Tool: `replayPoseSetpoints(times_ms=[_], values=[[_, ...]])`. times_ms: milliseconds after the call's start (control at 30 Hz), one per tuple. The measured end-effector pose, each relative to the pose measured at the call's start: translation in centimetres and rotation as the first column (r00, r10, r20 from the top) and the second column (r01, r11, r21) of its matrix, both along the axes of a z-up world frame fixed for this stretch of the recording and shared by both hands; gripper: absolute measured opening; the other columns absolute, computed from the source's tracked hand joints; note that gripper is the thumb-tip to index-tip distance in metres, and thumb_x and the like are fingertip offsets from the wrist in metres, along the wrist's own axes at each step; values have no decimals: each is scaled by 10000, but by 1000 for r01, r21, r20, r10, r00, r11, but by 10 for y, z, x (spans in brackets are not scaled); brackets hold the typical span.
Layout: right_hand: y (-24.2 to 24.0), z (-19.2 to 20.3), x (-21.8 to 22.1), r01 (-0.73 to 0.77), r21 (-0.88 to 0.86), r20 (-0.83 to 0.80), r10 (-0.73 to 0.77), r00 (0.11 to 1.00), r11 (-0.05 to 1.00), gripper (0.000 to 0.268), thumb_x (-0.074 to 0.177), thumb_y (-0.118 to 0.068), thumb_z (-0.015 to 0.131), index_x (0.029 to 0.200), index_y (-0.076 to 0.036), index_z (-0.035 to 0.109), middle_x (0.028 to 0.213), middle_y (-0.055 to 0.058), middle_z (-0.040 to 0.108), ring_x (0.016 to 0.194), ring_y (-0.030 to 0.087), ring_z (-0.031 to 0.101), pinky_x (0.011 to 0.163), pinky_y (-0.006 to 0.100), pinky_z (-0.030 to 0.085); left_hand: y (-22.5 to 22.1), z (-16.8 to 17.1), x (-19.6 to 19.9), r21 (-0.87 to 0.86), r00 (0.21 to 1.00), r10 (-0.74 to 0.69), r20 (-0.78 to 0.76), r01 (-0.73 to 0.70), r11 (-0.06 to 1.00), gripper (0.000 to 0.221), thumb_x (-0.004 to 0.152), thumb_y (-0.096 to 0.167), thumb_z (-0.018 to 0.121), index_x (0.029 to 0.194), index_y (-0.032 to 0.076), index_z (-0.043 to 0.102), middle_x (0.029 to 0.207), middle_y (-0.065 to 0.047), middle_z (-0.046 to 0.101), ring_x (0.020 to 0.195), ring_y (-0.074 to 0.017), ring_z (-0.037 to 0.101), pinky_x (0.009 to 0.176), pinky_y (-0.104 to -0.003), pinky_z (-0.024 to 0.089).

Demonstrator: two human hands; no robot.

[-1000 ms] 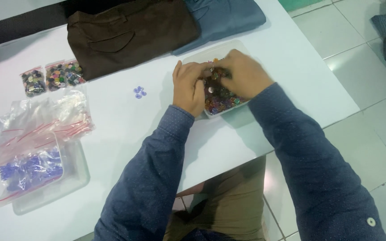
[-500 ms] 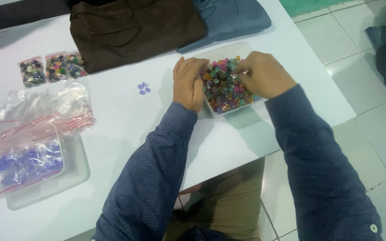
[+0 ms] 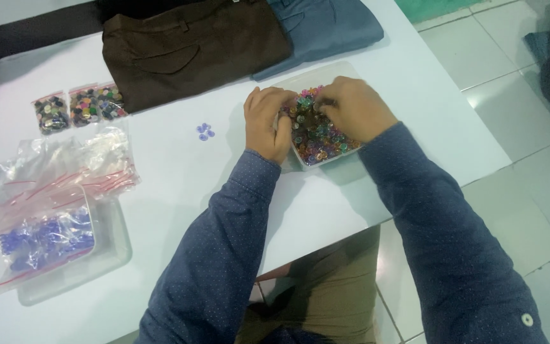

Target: Sorting small colorful buttons from a container and placing them into small plastic bags

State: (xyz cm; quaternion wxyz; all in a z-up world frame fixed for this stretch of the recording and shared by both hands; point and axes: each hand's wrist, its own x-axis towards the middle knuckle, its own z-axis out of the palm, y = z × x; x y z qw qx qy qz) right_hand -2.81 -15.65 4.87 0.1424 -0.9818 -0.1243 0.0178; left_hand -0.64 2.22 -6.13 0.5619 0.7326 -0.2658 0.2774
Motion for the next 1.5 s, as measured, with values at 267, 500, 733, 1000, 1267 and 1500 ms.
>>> replayPoseSetpoints(times_ms=[267, 500, 733, 1000, 1267, 1500], values=[[-5, 0, -18, 111, 555, -85, -76, 993, 825, 180, 1004, -82, 654, 1131, 10, 742, 881, 146, 750, 770, 202, 711, 736, 340, 562, -2, 23, -2, 92, 991, -93, -91, 102, 991, 358, 889, 152, 653, 1211, 278, 748, 956, 51, 744, 1157, -189, 598, 1204, -486, 163], [-5, -10, -17, 186, 631, -185, -86, 979, 753, 189, 1025, -143, 637, 1101, -11, 749, 748, 101, 721, 717, 161, 696, 663, 277, 534, -1, 16, 3, 171, 980, -81, -181, 113, 979, 189, 951, 305, 718, 1131, 338, 767, 958, 106, 777, 1075, -128, 644, 1172, -448, 212], [-18, 3, -12, 179, 198, 39, -190, 981, 964, 181, 986, -24, 683, 1143, -25, 773, 881, 164, 751, 777, 258, 736, 676, 358, 567, 1, 14, 5, 229, 985, 14, -169, 26, 973, 136, 1000, 319, 639, 1074, 250, 729, 914, 46, 736, 1100, -178, 593, 1149, -478, 228], [12, -27, 10, 111, -52, -60, -114, 992, 992, 295, 909, -24, 669, 1189, -49, 762, 1007, 206, 755, 953, 376, 744, 793, 479, 610, 7, 31, 9, 506, 962, 9, -275, 136, 852, 131, 1010, 320, 617, 1076, 214, 656, 1030, -8, 723, 1265, -224, 542, 1213, -559, 133], [-6, 35, -26, 168, -57, -266, -177, 948, 984, 316, 982, 15, 560, 1235, -34, 743, 1117, 265, 727, 974, 388, 738, 859, 463, 599, -7, 69, -7, 763, 906, 83, -416, 297, 574, 78, 979, 245, 623, 1013, 196, 674, 1089, -69, 738, 1276, -258, 585, 1210, -654, -82], [-15, 47, -29, 218, -64, -202, -226, 953, 974, 257, 987, -49, 620, 1203, -47, 758, 1083, 220, 741, 977, 364, 748, 823, 457, 615, -7, 89, -15, 711, 866, 112, -487, 319, 626, 94, 976, 197, 604, 1018, 163, 681, 956, -84, 772, 1100, -273, 711, 1243, -602, -40]])
